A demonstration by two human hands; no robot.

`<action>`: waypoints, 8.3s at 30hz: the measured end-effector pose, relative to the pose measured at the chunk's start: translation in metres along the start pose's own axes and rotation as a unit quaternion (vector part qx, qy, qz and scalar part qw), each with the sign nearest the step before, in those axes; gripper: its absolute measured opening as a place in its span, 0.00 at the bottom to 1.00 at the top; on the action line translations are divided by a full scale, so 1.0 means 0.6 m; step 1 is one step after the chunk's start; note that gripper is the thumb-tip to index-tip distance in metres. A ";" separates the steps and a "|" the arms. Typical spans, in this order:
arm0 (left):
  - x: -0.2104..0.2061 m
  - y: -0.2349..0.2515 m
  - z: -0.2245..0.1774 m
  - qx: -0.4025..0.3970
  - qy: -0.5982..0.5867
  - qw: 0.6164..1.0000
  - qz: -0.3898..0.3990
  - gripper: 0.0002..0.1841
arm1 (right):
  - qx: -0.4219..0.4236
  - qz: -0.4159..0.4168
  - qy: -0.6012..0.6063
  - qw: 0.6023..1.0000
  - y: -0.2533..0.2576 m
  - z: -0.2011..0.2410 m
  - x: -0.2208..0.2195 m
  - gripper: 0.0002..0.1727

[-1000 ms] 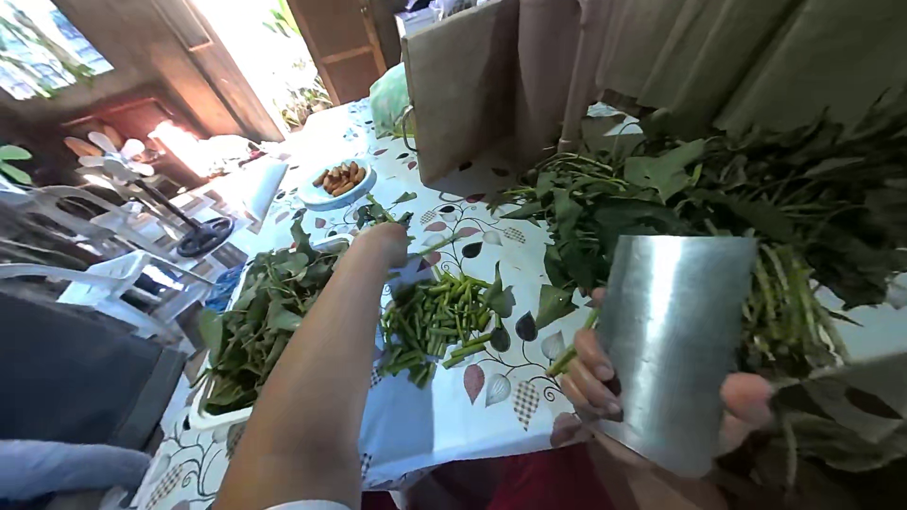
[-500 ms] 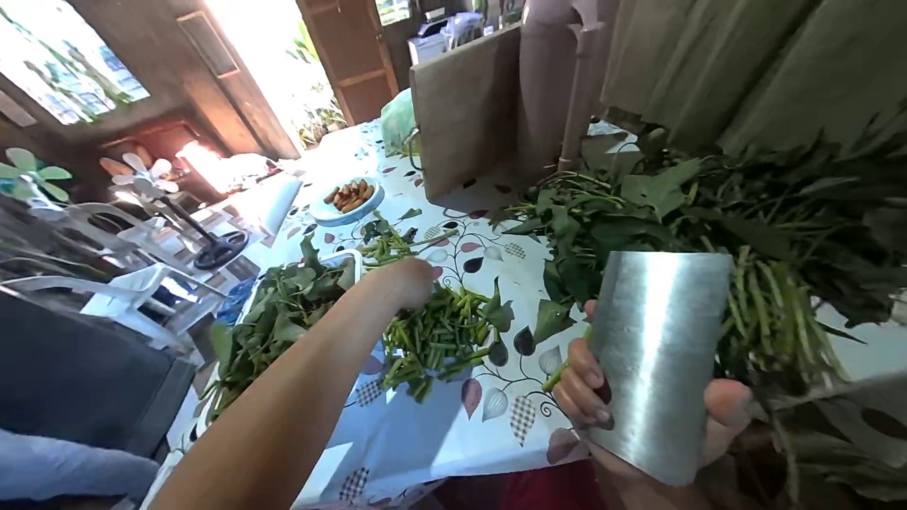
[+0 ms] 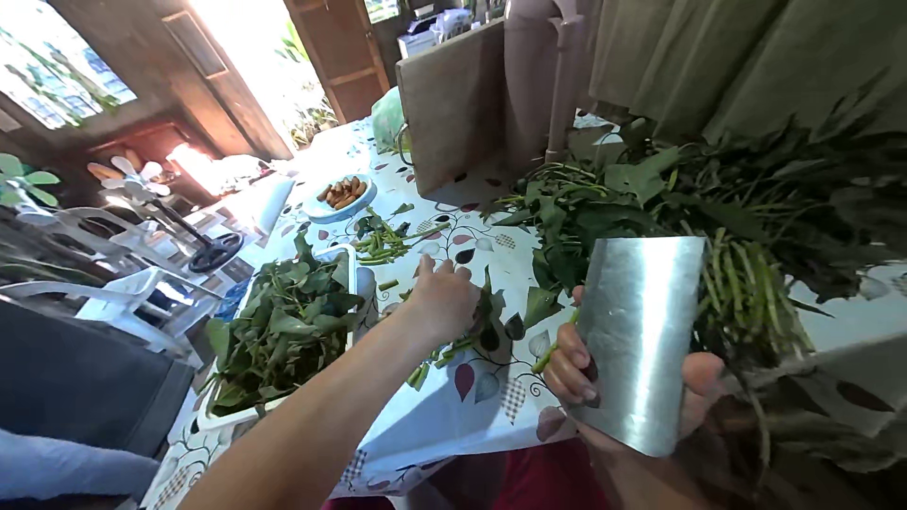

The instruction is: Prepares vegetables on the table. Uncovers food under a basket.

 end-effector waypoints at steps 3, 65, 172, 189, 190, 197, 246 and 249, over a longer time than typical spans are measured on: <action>-0.001 0.001 0.006 0.000 0.001 1.000 -0.024 0.09 | -0.009 -0.001 -0.003 1.000 -0.002 0.001 -0.003 0.49; 0.039 0.193 -0.132 -0.005 -0.396 0.909 -0.132 0.16 | 0.190 -0.232 -0.158 0.941 -0.083 0.190 -0.024 0.44; -0.155 -0.514 0.098 0.202 0.203 0.763 -0.580 0.17 | -0.273 0.138 -0.582 0.753 0.237 -0.212 -0.233 0.51; -0.169 -0.565 0.051 0.366 0.166 0.739 -0.541 0.18 | -0.618 0.068 -0.165 0.766 0.325 -0.340 -0.205 0.36; -0.174 -0.563 0.056 0.362 0.166 0.736 -0.548 0.18 | -0.621 0.086 -0.138 0.766 0.324 -0.333 -0.204 0.37; -0.181 -0.530 0.077 0.327 0.179 0.745 -0.553 0.18 | -0.597 0.148 -0.282 0.736 0.334 -0.286 -0.217 0.32; -0.125 -0.440 -0.008 0.246 0.215 0.793 -0.514 0.18 | -0.257 0.043 -0.652 0.712 0.201 -0.184 -0.227 0.40; -0.126 -0.449 -0.016 0.256 0.207 0.784 -0.527 0.18 | -0.250 -0.056 -0.579 0.774 0.206 -0.159 -0.188 0.33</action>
Point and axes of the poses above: each hand's wrist, its own y-axis towards the middle knuckle, its own x-axis out of the back of the hand, z = x × y, the point moved 1 cm from there along y, towards the middle knuckle, and after that the axes turned 6 degrees about -x, right-handed, at the moved point
